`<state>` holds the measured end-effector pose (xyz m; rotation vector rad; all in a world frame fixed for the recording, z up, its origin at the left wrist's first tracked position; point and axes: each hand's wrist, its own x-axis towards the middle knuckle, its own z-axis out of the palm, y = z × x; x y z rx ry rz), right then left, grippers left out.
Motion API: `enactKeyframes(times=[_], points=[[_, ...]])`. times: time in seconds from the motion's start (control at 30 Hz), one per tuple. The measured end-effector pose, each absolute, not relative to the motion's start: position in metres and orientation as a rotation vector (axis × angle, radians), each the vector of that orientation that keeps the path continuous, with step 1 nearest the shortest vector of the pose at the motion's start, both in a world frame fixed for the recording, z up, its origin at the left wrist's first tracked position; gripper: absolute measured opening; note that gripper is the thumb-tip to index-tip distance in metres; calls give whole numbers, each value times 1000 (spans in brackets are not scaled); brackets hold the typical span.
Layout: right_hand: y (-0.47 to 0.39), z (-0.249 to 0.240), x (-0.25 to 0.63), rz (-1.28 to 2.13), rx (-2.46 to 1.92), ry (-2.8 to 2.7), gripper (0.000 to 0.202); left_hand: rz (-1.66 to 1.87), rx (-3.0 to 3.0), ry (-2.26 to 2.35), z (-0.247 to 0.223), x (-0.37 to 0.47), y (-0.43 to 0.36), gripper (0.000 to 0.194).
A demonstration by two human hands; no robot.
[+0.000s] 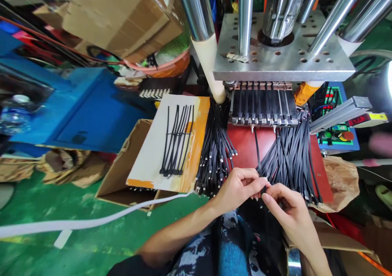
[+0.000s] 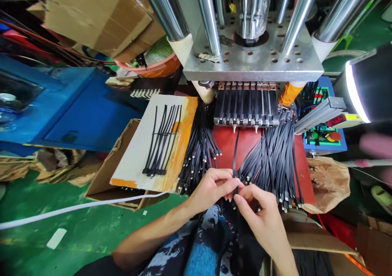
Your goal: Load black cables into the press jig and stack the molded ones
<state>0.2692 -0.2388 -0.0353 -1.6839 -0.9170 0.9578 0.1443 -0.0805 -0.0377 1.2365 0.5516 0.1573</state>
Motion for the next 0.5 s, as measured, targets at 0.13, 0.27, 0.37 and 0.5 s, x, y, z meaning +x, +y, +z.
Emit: enactKeyframes(times=[0.13, 0.27, 0.37, 0.5], points=[[-234, -41, 278, 1185, -1592, -792, 29, 198, 1605, 430, -29, 126, -80, 32], [-212, -53, 278, 1210, -1434, -571, 42, 41, 1816, 261, -36, 105, -82, 41], [-197, -60, 270, 1197, -1388, -544, 41, -47, 1955, 322, -48, 95, -83, 41], [-193, -62, 264, 983, -1494, -603, 38, -315, 2054, 369, -54, 93, -81, 36]])
